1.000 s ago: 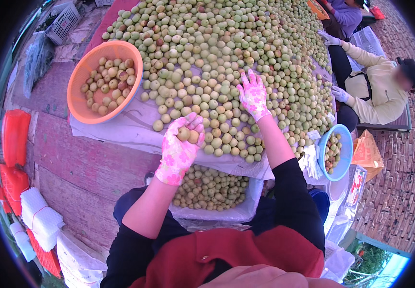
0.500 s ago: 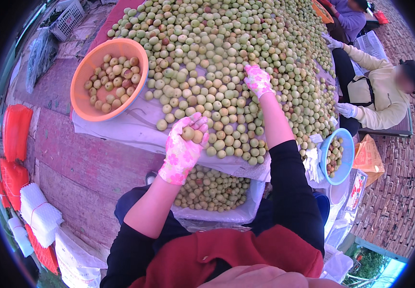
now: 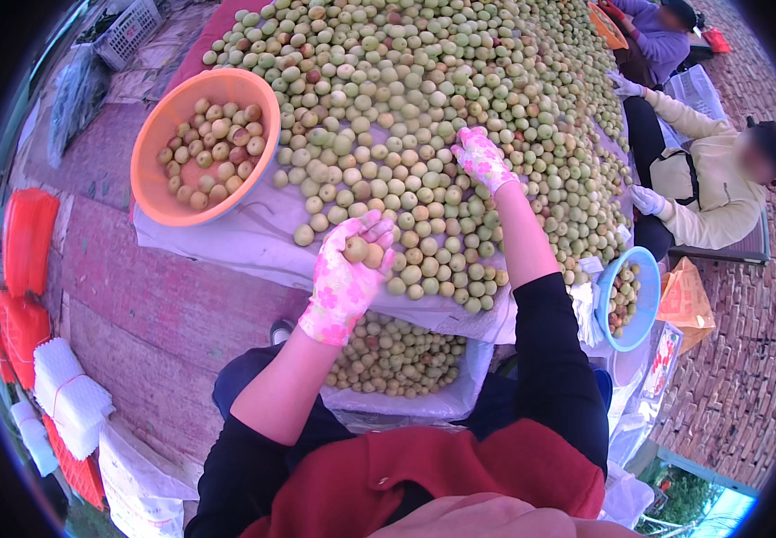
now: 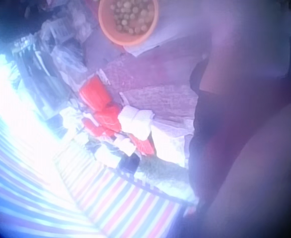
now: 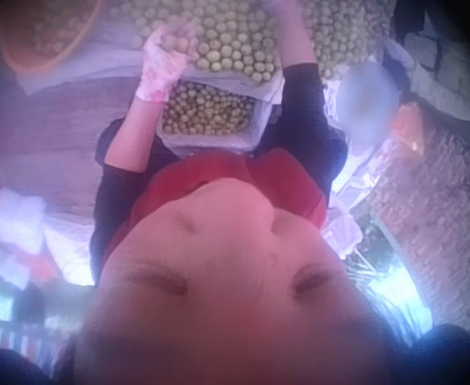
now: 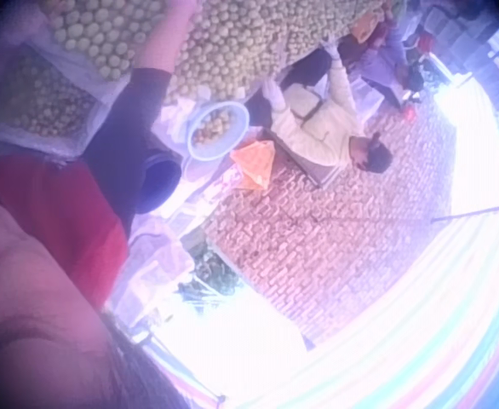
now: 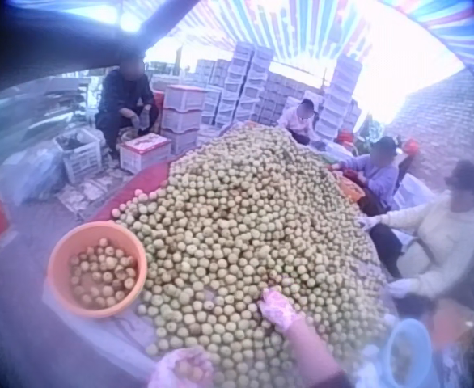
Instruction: The person sorts small green fruits by hand from a large pile on a table into a white crate below. They repeatedly scoop fruits with both hands and drop them into the crate while another person works nearby.
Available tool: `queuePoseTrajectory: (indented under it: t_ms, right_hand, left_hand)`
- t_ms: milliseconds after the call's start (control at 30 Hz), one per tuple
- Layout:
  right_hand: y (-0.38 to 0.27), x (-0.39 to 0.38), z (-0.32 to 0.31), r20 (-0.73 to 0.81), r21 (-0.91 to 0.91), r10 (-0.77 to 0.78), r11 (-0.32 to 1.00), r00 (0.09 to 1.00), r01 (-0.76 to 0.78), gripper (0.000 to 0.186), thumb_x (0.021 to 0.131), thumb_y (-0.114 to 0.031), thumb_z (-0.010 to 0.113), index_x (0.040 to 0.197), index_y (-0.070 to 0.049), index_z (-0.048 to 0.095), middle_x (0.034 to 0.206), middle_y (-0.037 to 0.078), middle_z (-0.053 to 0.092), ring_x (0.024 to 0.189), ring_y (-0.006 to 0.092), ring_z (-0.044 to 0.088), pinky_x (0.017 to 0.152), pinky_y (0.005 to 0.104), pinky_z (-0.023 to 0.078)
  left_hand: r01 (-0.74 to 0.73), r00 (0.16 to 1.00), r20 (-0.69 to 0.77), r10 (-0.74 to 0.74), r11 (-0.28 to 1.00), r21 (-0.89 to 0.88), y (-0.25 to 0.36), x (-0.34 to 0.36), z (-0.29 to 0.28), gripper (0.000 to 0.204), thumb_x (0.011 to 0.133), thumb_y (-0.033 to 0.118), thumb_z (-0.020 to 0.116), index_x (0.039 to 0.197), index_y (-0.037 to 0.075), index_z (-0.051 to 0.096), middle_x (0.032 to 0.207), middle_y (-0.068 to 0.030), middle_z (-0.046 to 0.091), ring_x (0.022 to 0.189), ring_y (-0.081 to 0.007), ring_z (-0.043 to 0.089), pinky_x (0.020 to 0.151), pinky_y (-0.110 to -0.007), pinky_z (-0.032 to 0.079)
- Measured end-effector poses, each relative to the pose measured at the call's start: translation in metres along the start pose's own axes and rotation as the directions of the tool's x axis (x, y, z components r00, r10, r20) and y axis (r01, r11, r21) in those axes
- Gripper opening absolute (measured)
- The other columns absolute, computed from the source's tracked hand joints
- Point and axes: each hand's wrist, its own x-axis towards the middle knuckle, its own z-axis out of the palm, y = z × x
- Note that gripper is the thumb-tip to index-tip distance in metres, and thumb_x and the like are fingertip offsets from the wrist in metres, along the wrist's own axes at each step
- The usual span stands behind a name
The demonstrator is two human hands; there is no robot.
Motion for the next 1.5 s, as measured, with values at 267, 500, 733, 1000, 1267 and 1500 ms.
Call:
queuePoseTrajectory:
  t_ms: [267, 500, 733, 1000, 1267, 1500]
  right_hand:
    - [0.0, 0.024, -0.016, -0.223, 0.213, 0.13, 0.974, 0.966, -0.081, 0.032, 0.087, -0.023, 0.059, 0.115, -0.007, 0.06, 0.109, 0.019, 0.063, 0.104, 0.036, 0.06, 0.091, 0.0453, 0.047]
    - [-0.033, 0.071, 0.003, -0.066, -0.057, 0.09, 0.994, 0.994, -0.094, 0.034, 0.087, -0.023, 0.059, 0.117, -0.007, 0.059, 0.113, 0.019, 0.062, 0.107, 0.036, 0.059, 0.093, 0.0447, 0.047]
    - [-0.047, 0.08, -0.033, 0.061, -0.027, -0.045, 0.999, 0.997, 0.047, 0.03, 0.087, -0.024, 0.06, 0.114, -0.01, 0.064, 0.114, 0.015, 0.063, 0.106, 0.0319, 0.06, 0.091, 0.0428, 0.048]
    - [-0.051, 0.119, 0.007, -0.033, -0.101, 0.095, 0.99, 0.995, -0.098, 0.031, 0.091, -0.023, 0.059, 0.118, -0.006, 0.059, 0.107, 0.011, 0.062, 0.096, 0.0202, 0.057, 0.081, 0.0325, 0.047]
    - [-0.129, -0.016, -0.036, 0.198, 0.967, -0.113, 0.185, 0.974, -0.176, 0.033, 0.095, -0.022, 0.058, 0.122, -0.003, 0.055, 0.101, 0.006, 0.061, 0.085, 0.0084, 0.054, 0.071, 0.0221, 0.046]
    - [-0.113, 0.001, -0.027, 0.143, 0.988, -0.007, -0.061, 0.99, -0.143, 0.037, 0.094, -0.012, 0.057, 0.13, -0.003, 0.052, 0.108, 0.006, 0.06, 0.092, 0.0105, 0.057, 0.081, 0.0245, 0.049]
  left_hand:
    - [-0.004, 0.999, -0.046, 0.005, 1.0, 0.028, -0.004, 0.001, 0.002, 0.035, 0.096, 0.024, 0.048, 0.123, 0.002, 0.056, 0.119, -0.011, 0.06, 0.113, -0.0239, 0.056, 0.093, -0.039, 0.048]
    - [-0.006, 0.999, -0.036, 0.008, 0.999, 0.043, -0.003, -0.001, 0.007, 0.035, 0.096, 0.024, 0.048, 0.121, 0.002, 0.056, 0.119, -0.0112, 0.06, 0.112, -0.0238, 0.056, 0.092, -0.038, 0.048]
    - [-0.002, 1.0, -0.004, 0.003, 0.999, 0.051, -0.004, 0.0, 0.007, 0.036, 0.096, 0.026, 0.048, 0.123, 0.002, 0.056, 0.121, -0.0106, 0.059, 0.11, -0.0222, 0.056, 0.089, -0.036, 0.048]
    - [-0.038, 0.999, 0.004, 0.038, 0.997, 0.066, -0.003, -0.001, 0.005, 0.037, 0.096, 0.025, 0.049, 0.123, 0.001, 0.056, 0.12, -0.0111, 0.059, 0.108, -0.023, 0.057, 0.089, -0.036, 0.048]
    - [0.004, 1.0, 0.017, -0.007, 0.987, 0.161, 0.0, -0.004, 0.014, 0.043, 0.096, 0.031, 0.048, 0.132, 0.007, 0.053, 0.134, -0.0128, 0.053, 0.113, -0.0225, 0.053, 0.093, -0.035, 0.043]
    - [0.007, 0.998, 0.065, -0.015, 0.991, 0.131, 0.0, -0.008, 0.016, 0.046, 0.096, 0.031, 0.048, 0.135, 0.008, 0.05, 0.136, -0.0139, 0.051, 0.116, -0.023, 0.052, 0.094, -0.035, 0.042]
